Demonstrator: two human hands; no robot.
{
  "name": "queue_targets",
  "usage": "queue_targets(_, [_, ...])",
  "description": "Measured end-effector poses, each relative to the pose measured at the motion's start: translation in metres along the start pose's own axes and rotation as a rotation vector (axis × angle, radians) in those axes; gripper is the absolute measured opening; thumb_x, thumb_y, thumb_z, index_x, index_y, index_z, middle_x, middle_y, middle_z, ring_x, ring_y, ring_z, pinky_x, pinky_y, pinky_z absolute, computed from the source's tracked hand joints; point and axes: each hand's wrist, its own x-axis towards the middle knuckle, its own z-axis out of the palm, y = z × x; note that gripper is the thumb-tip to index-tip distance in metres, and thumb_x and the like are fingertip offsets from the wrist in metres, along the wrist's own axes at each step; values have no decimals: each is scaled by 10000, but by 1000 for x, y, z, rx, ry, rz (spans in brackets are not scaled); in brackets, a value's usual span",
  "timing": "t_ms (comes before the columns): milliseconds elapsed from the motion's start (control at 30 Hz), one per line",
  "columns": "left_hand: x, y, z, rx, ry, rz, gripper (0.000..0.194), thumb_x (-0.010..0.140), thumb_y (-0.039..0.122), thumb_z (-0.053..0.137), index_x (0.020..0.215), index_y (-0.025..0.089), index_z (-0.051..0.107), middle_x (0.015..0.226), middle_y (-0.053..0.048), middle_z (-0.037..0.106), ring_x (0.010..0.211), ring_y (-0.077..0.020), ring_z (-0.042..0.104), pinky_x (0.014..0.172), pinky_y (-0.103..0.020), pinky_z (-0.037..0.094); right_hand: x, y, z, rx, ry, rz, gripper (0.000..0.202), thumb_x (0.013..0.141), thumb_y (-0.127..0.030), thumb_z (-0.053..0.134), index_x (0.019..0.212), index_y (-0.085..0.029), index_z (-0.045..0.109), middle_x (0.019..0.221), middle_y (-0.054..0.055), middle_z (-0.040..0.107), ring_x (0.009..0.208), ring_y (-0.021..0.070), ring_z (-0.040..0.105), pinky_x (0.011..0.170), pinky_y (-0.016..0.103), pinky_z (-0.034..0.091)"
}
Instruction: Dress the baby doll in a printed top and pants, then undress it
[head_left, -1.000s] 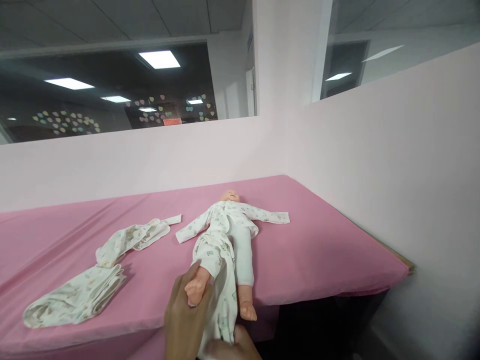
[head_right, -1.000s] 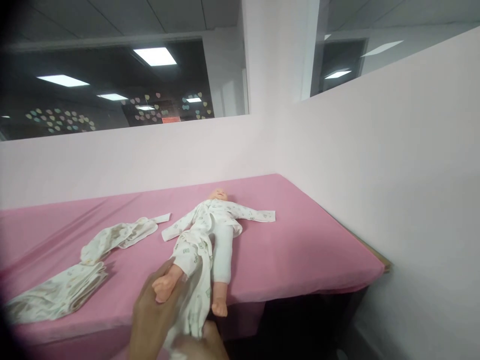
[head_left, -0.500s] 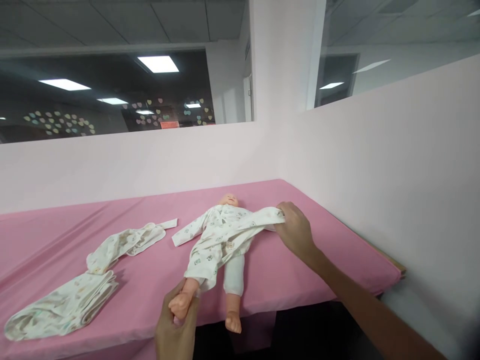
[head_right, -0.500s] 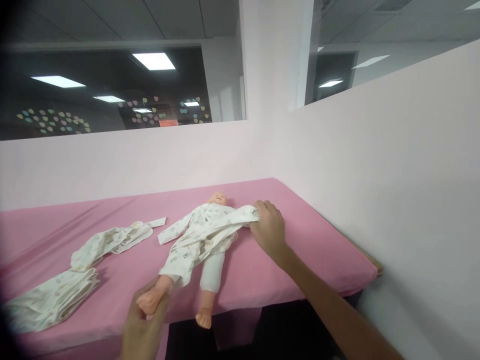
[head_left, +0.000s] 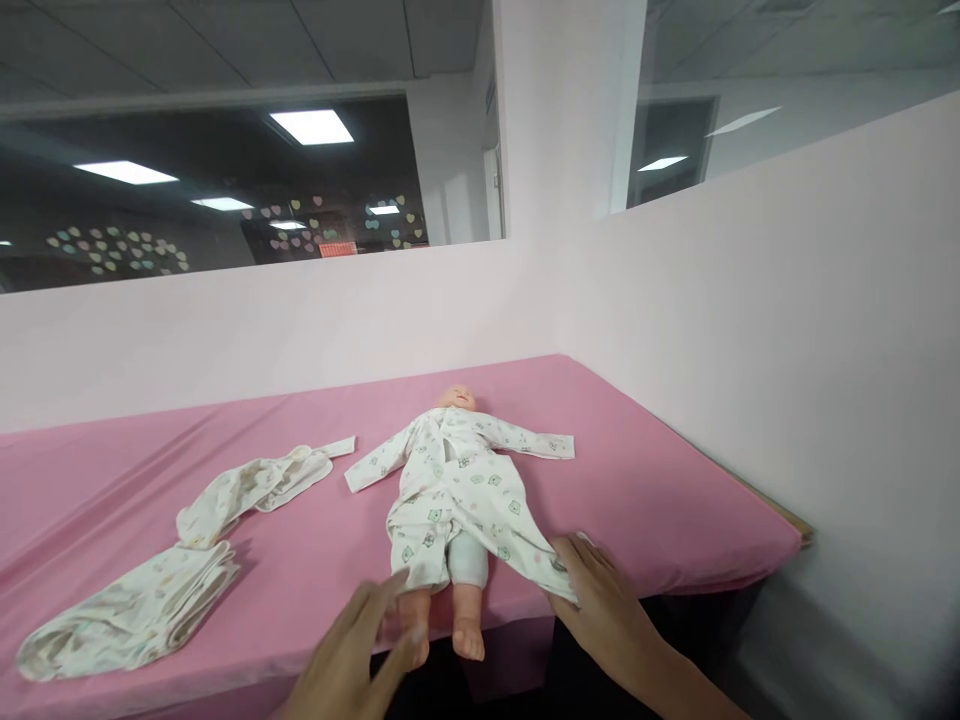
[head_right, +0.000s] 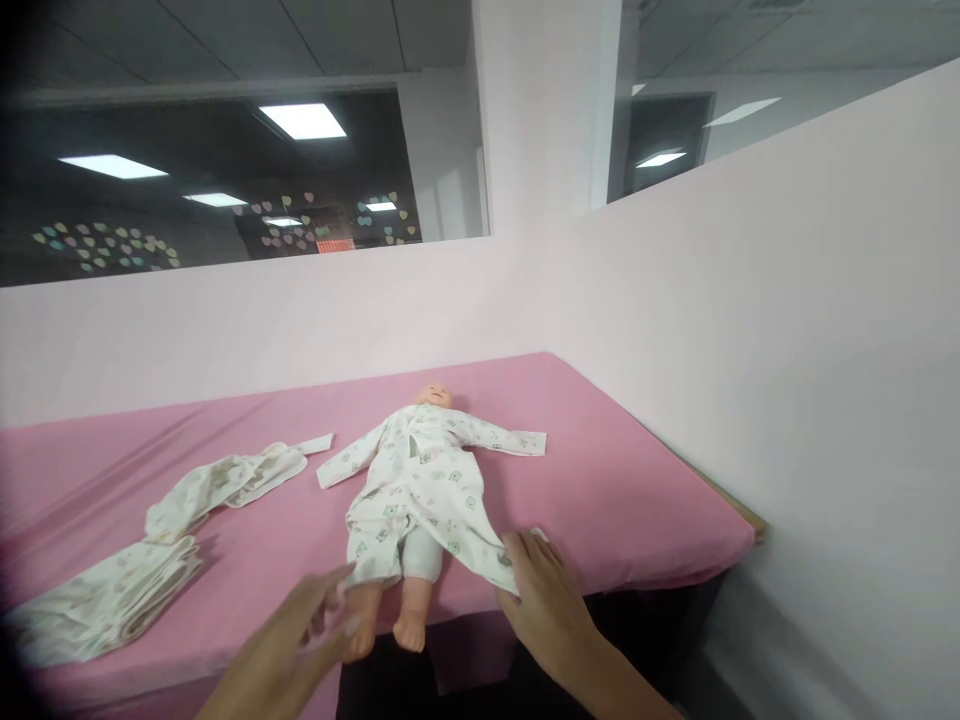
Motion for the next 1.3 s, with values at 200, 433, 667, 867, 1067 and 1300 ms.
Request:
queue_targets(200, [125,66,-9,136,-160,375,446,943,434,351,1301,215,502,1342,-92,530,1257,-252,465,1044,-392,355,0,6,-14,206,-52,76,544,879,-230,426,1420,-180,394,1292,108,573,1182,262,523,980,415,414])
queue_targets(433, [189,82,19,335,-395,448,173,766,353,557,767,194,488,832,-62,614,754,-243,564,665,-324,376,4,16,-28,372,-52,151,457,885,-402,511,1290,-189,517,1279,113,576,1214,276,504,1026,433,404])
queue_targets(667, [169,85,1,110,-244,411,104,888,285,355,851,208,413,883,-29,576,820,-199,540,729,-321,386,52,-1,-48,629,-41,160,572,858,-558,581,1331,-253,478,1384,80,489,1308,262,434,1046,431,392])
queue_targets(867, [162,94,-19,-339,-569,337,249,834,323,556,1054,210,525,959,-8,577,813,-152,537,668,-256,419,124,-42,-55,904,-128,17,436,863,-514,605,1169,-205,581,1143,56,612,1037,185,572,885,327,445])
queue_targets(1067, [168,88,-42,-595,-703,192,421,792,341,680,1167,188,564,987,-50,599,826,-139,567,729,-262,453,150,-47,-53,1119,-519,-45,433,802,-563,663,865,-138,605,773,-6,552,688,95,481,626,221,362])
queue_targets(1300, [184,82,-52,-448,-871,154,225,798,366,675,794,144,641,701,17,499,612,-75,404,573,-196,337,159,-56,-60,1082,-577,-79,407,780,-538,674,772,-153,541,675,-36,470,588,74,399,531,197,309])
